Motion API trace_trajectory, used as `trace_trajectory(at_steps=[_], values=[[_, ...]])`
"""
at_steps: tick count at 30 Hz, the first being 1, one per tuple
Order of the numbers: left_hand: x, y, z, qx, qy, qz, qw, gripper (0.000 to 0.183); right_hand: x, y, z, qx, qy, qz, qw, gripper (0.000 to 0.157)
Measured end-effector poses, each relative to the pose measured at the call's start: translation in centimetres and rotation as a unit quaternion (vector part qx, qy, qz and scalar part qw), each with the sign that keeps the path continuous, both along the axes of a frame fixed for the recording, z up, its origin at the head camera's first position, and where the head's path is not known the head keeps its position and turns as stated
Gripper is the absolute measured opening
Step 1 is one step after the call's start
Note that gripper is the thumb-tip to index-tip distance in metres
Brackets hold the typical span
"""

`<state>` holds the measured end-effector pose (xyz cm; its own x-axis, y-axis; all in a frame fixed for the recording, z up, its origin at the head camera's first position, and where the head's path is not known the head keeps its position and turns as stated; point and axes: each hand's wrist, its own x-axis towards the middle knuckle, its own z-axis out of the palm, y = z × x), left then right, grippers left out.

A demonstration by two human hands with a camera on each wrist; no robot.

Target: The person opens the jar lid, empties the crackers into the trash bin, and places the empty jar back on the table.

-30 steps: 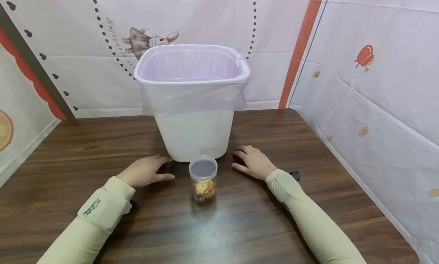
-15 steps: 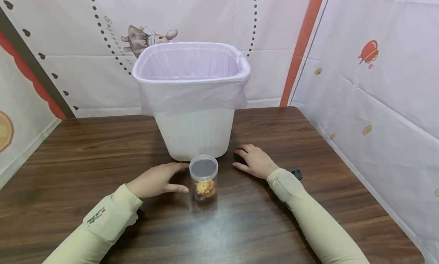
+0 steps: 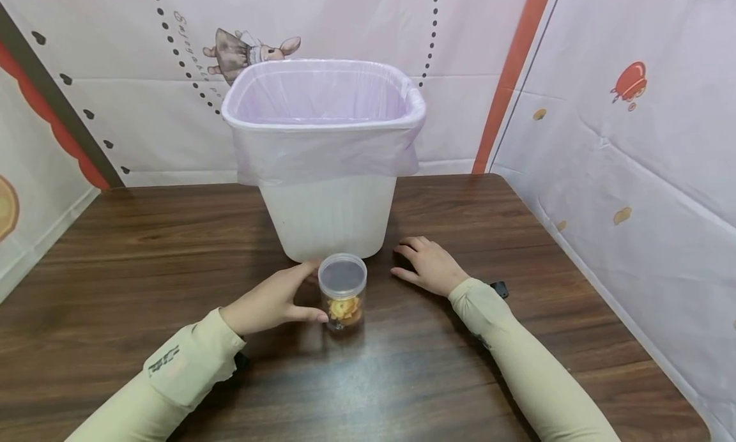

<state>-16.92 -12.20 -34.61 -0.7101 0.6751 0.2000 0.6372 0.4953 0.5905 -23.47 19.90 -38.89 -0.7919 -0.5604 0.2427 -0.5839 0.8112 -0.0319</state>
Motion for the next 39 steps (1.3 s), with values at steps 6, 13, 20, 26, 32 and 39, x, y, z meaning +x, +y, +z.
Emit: trace_trajectory(at_steps=[6, 13, 20, 26, 32, 39], values=[[0.1, 0.3, 0.2, 0.056, -0.02, -0.002, 0.9982, 0.078, -0.1, 0.0, -0.1, 0.0, 0.0, 0.001, 1.0, 0.05], [0.1, 0.4, 0.1, 0.081, -0.011, -0.001, 0.9967, 0.074, -0.1, 0.0, -0.1, 0.0, -0.007, 0.0, 1.0, 0.051], [0.3, 0.6, 0.1, 0.089, -0.034, 0.003, 0.9954, 0.072, -0.1, 0.0, 0.0, 0.0, -0.007, 0.002, 1.0, 0.051], [0.5, 1.0, 0.1, 0.093, -0.059, 0.016, 0.9937, 0.073, -0.1, 0.1, 0.0, 0.002, -0.01, 0.002, 1.0, 0.052], [0.7, 1.2, 0.1, 0.099, -0.093, 0.021, 0.9906, 0.074, -0.2, 0.1, 0.0, 0.003, -0.007, 0.004, 1.0, 0.052], [0.3, 1.7, -0.3, 0.116, -0.121, -0.001, 0.9858, 0.074, -0.1, 0.1, 0.0, 0.001, -0.007, 0.004, 1.0, 0.052]])
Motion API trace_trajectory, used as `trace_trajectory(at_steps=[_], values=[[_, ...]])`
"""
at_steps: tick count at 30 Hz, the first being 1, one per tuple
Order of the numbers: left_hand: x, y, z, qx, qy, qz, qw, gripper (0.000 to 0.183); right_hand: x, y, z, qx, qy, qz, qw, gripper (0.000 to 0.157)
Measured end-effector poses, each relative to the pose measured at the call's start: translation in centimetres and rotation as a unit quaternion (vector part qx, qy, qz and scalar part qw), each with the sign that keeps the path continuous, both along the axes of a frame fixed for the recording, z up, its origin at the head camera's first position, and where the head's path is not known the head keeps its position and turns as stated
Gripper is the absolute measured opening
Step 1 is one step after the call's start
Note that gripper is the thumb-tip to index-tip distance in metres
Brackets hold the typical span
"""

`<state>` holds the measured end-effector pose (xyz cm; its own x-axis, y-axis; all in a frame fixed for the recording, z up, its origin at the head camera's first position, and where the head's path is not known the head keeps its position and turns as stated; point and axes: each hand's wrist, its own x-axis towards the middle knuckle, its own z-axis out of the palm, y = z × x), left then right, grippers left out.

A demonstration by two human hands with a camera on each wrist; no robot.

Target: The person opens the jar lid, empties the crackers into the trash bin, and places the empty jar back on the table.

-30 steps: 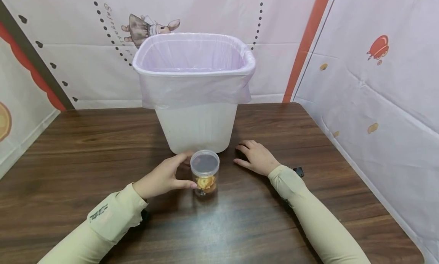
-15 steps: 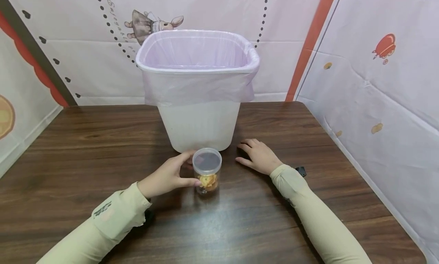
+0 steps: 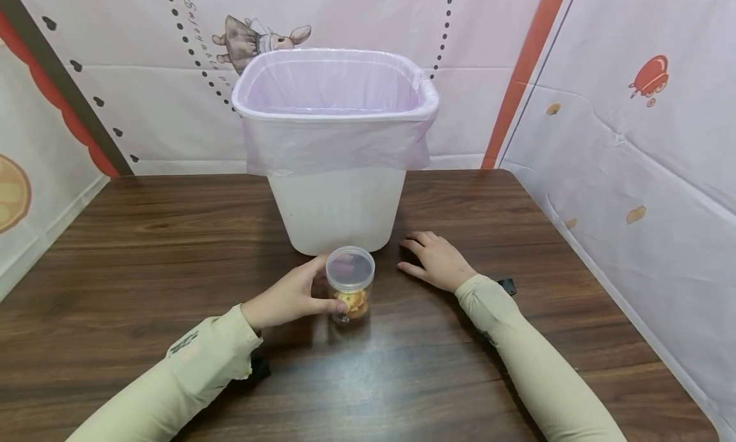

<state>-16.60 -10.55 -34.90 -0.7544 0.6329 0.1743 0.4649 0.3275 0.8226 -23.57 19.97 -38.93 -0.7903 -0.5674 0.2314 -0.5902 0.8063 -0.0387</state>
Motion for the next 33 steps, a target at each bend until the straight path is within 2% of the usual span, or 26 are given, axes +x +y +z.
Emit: trace_trajectory(at_steps=[6, 19, 24, 33], values=[[-0.21, 0.12, -0.59, 0.01, -0.03, -0.006, 0.9995, 0.072, 0.1, -0.16, 0.0, 0.0, 0.0, -0.003, 1.0, 0.051], [0.22, -0.21, -0.88, -0.028, 0.043, 0.043, 0.9978, 0.069, 0.24, -0.27, 0.02, 0.001, -0.007, -0.001, 1.0, 0.051], [0.34, -0.21, -0.92, -0.034, 0.041, 0.055, 0.9971, 0.065, 0.32, -0.31, -0.22, -0.004, -0.013, 0.0, 1.0, 0.051], [0.15, -0.21, -0.41, -0.032, 0.039, 0.051, 0.9975, 0.063, 0.12, -0.23, 0.18, -0.006, -0.005, 0.001, 1.0, 0.05]])
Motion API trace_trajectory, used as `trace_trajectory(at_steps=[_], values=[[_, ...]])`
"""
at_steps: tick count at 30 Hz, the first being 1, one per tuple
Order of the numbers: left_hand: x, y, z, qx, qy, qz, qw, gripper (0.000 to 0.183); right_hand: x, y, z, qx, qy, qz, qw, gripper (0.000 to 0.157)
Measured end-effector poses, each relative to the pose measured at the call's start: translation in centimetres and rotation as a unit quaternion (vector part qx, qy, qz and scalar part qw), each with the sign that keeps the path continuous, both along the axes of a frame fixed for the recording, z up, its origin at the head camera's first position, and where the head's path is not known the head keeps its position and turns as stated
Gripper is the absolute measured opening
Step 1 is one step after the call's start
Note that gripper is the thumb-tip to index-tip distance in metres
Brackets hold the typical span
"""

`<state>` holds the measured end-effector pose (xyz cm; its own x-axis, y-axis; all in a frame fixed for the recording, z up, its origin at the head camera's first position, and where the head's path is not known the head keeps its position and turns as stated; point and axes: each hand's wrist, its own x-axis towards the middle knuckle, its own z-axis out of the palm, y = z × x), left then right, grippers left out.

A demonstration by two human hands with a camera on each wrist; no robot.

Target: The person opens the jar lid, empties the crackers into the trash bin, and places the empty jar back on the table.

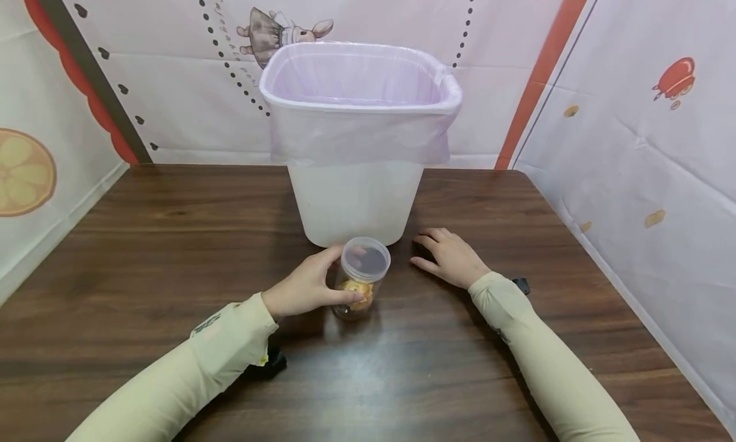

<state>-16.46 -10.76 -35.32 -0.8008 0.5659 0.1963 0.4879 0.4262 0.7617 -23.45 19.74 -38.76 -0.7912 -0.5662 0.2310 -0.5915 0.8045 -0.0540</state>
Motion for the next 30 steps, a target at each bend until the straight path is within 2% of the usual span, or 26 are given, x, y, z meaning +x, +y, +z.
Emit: trace_trajectory(at_steps=[10, 18, 24, 30], values=[[-0.4, 0.2, 0.1, 0.0, 0.015, -0.005, 0.9999, 0.064, -0.2, 0.2, 0.5, 0.0, 0.001, 0.004, 1.0, 0.049], [-0.1, 0.2, 0.0, 0.005, 0.013, -0.013, 0.9998, 0.065, -0.1, 0.3, 0.8, -0.015, -0.035, -0.003, 0.999, 0.049], [-0.1, 0.3, -0.1, 0.006, 0.012, -0.015, 0.9998, 0.067, 0.6, -0.3, 2.1, -0.068, -0.035, 0.006, 0.997, 0.045], [-0.1, 0.1, 0.1, 0.013, 0.018, -0.018, 0.9996, 0.067, 2.0, -1.9, 4.4, -0.116, -0.013, 0.021, 0.993, 0.039]])
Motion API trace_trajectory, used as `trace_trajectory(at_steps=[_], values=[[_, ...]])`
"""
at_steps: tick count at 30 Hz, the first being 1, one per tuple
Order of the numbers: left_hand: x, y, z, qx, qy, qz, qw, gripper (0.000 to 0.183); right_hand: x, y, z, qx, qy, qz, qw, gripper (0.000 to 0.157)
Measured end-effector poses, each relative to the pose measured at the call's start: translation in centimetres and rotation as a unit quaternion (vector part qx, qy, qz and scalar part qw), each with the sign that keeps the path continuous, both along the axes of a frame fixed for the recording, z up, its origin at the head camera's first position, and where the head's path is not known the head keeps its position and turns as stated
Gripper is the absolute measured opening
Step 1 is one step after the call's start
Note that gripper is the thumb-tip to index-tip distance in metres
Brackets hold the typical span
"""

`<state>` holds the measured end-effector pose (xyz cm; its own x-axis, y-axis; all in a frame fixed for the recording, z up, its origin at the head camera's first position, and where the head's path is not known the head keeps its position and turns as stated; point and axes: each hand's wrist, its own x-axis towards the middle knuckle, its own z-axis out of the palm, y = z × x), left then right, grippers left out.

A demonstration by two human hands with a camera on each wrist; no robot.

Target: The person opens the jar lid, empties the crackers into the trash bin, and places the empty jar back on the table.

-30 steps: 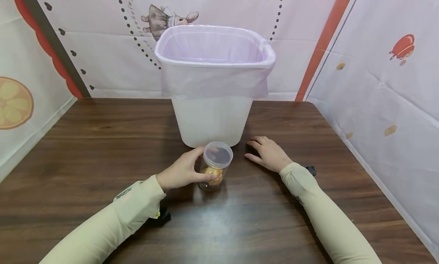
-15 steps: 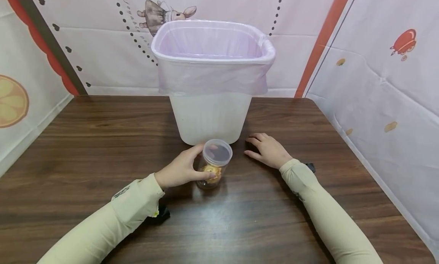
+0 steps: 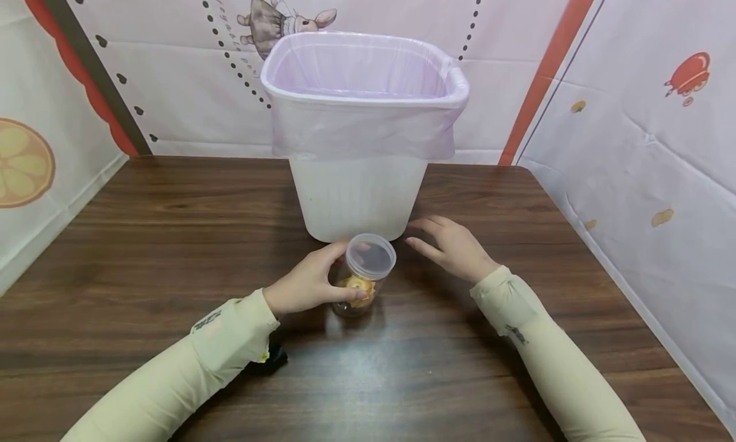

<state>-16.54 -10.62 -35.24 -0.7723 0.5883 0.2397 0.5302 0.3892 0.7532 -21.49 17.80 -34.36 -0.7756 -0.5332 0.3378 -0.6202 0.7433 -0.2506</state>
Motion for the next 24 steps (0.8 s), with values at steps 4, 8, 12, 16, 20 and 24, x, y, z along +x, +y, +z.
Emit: trace_trajectory(at_steps=[4, 8, 12, 16, 20, 24], values=[[0.0, 0.1, 0.1, -0.001, 0.0, 0.002, 1.0, 0.067, 1.2, -0.8, 1.3, -0.037, 0.017, 0.019, 0.999, 0.034], [0.1, 0.2, 0.2, -0.003, -0.003, 0.001, 1.0, 0.067, 2.2, -1.4, 1.9, -0.056, 0.027, 0.037, 0.997, 0.033], [0.2, 0.1, 0.2, -0.005, -0.005, 0.005, 1.0, 0.067, 2.8, -2.0, 2.3, -0.066, 0.034, 0.05, 0.996, 0.034], [0.2, 0.1, 0.3, -0.005, -0.006, 0.007, 0.9999, 0.068, 3.1, -2.5, 2.6, -0.08, 0.032, 0.057, 0.995, 0.034], [0.2, 0.2, 0.4, -0.004, -0.01, 0.005, 0.9999, 0.068, 3.4, -2.9, 2.8, -0.092, 0.028, 0.068, 0.993, 0.037], [0.2, 0.2, 0.4, -0.003, -0.014, 0.002, 0.9999, 0.068, 3.6, -3.4, 3.0, -0.102, 0.02, 0.08, 0.991, 0.043]])
